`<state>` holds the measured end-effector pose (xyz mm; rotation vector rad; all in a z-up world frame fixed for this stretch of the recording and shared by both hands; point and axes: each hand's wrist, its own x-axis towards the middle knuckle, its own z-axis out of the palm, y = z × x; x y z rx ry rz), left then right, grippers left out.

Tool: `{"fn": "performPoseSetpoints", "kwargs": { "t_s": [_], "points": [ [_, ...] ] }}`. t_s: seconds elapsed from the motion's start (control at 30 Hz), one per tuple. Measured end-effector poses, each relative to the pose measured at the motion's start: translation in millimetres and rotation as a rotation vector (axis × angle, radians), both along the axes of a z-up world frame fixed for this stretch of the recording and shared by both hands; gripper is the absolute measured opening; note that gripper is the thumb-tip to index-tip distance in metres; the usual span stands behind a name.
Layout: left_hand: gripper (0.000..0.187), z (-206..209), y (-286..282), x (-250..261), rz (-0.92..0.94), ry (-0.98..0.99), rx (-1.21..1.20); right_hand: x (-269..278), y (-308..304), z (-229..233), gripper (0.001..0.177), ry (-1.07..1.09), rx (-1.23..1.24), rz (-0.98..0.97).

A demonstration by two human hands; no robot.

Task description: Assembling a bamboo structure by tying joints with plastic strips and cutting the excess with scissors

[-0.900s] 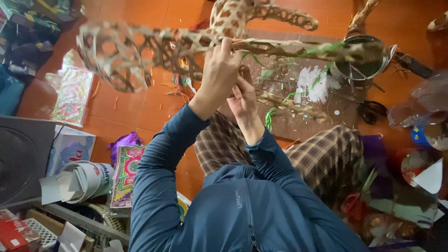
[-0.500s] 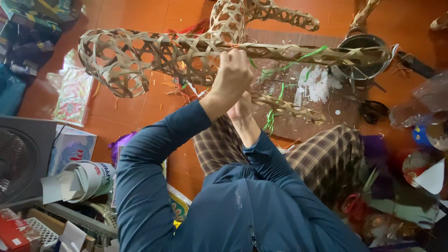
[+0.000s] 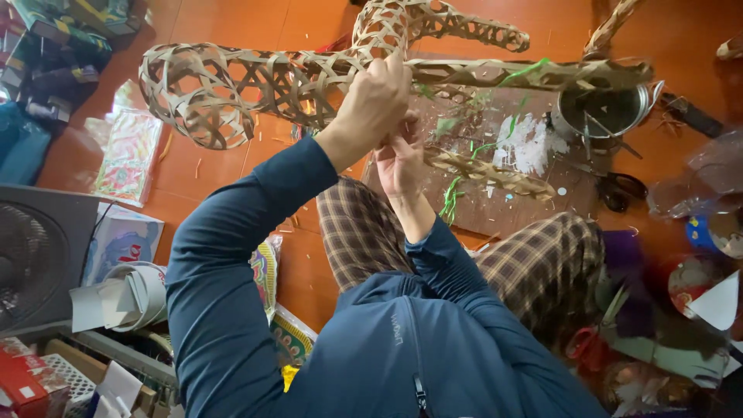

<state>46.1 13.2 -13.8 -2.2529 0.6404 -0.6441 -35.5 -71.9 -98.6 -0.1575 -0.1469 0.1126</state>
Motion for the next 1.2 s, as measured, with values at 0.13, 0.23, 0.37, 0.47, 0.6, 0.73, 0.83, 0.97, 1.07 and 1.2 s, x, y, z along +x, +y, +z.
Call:
{"fn": "performPoseSetpoints", "kwargs": {
  "t_s": [0.13, 0.23, 0.37, 0.47, 0.6, 0.73, 0.83, 0.97, 1.07, 1.2],
  "points": [
    [0.008, 24.5, -6.0, -17.1, -0.1, -0.131, -0.11, -6.3, 2.5, 14.0, 0.017, -0.04, 0.029, -0.013],
    [0.008, 41.9, -8.4, -18.1, -0.161, -0.21, -0.123, -9.9, 2.1, 12.5, 0.02, -0.019, -0.043, -0.022],
    [0.011, 25.4, -7.2, -12.6, -0.318, -0.149, -0.29, -19.9, -16.2, 16.1, 0.032, -0.174, -0.158, -0.041],
    [0.017, -20.6, -13.5, -4.7, -0.47, -0.133, -0.421, -47.0, -35.8, 30.5, 0.027, -0.059, -0.48, -0.194],
    [0.011, -37.1, -30.1, -29.0, -0.567, 0.016, -0.556, -84.0, -102.3, 50.2, 0.031, -0.186, -1.176, -0.273],
    [0.02, -59.8, -25.6, -34.7, -0.513, 0.141, -0.718, -61.3, -161.2, 27.2, 0.019, -0.424, -1.742, -0.687],
    [0.018, -60.8, -18.5, -48.8, -0.499, 0.134, -0.727, -28.7, -182.6, 41.6, 0.034, -0.756, -2.2, -0.875],
    [0.026, -78.0, 0.5, -50.7, -0.455, 0.182, -0.767, 11.0, -178.7, 42.9, 0.012, -1.114, -2.421, -0.933],
    [0.027, -84.8, 10.4, -57.4, -0.401, 0.18, -0.748, 21.1, -175.5, 38.7, 0.006, -1.329, -2.389, -0.965],
    [0.023, -39.7, 17.6, -74.8, -0.346, 0.171, -0.686, 26.4, -165.7, 22.1, 0.01, -1.323, -2.446, -0.995]
  ]
}}
